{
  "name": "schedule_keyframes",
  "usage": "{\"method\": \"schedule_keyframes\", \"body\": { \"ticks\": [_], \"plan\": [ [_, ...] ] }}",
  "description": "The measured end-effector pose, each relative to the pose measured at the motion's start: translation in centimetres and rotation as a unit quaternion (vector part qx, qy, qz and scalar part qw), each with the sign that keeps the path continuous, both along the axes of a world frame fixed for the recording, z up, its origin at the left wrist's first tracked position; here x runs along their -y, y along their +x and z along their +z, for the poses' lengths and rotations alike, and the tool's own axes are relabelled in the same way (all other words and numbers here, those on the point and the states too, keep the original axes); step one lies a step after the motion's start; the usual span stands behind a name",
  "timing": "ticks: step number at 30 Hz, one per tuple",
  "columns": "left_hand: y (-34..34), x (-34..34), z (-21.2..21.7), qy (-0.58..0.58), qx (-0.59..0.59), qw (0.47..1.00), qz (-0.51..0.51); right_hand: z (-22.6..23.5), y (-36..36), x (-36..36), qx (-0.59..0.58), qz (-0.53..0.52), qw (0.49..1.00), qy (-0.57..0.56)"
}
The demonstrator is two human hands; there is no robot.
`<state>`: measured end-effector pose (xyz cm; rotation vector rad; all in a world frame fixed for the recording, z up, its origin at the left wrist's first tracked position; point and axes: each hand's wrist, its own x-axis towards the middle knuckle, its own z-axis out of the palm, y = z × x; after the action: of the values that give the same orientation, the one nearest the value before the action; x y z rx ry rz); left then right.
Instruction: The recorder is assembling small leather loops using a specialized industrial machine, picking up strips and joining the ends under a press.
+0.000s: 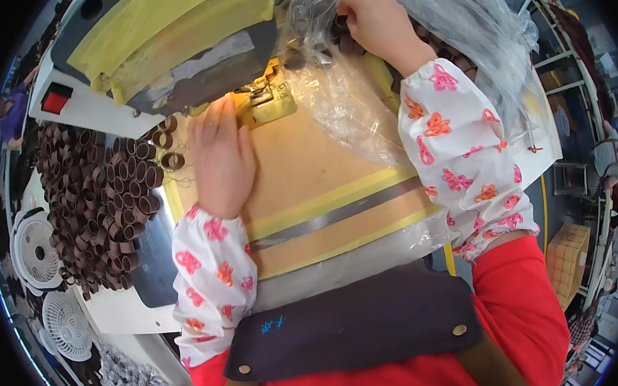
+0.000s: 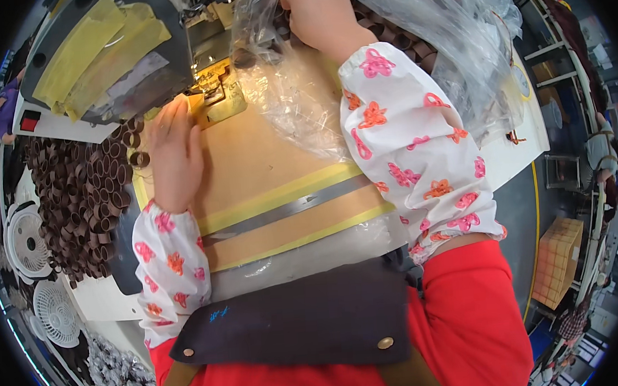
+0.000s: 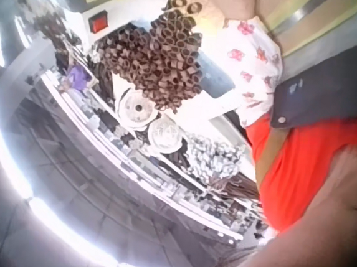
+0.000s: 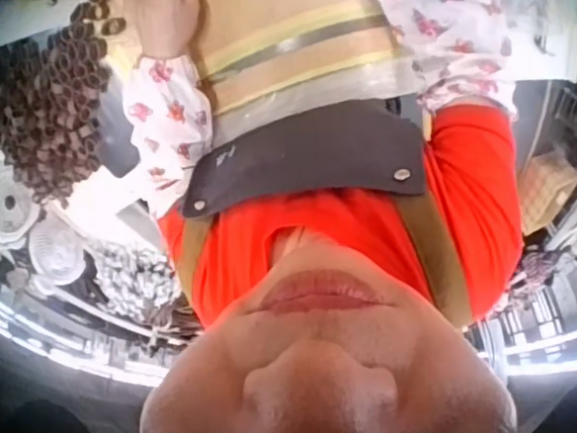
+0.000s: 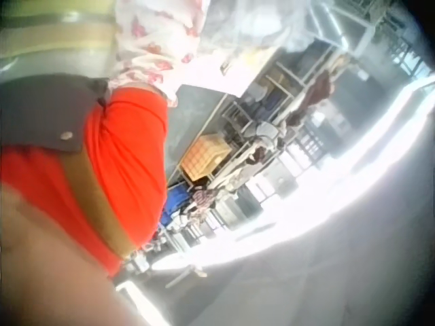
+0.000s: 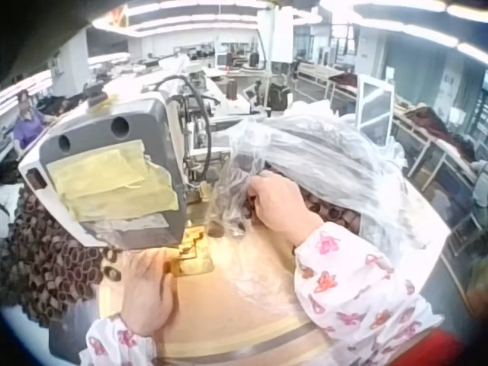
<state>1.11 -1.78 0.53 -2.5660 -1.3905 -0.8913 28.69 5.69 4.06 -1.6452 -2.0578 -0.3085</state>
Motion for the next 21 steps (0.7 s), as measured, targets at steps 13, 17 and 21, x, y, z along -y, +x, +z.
{"method": "schedule_keyframes", "body": {
  "ticks": [13,17,21],
  "plan": [
    [0.0,-1.4,-1.4,-0.255,0.226,0.940,0.018,0.8,-4.2,4.6,-0.302,0.203,0.913,-0.182],
    [0.1,-1.8,-1.0,-0.248,0.241,0.931,-0.115,-1.2,-7.6,5.8,-0.421,0.211,0.771,-0.428],
    [-0.3,-2.2,-1.4,-0.301,0.273,0.909,-0.095,-2.8,-8.7,5.4,-0.457,0.204,0.760,-0.414]
  ]
}}
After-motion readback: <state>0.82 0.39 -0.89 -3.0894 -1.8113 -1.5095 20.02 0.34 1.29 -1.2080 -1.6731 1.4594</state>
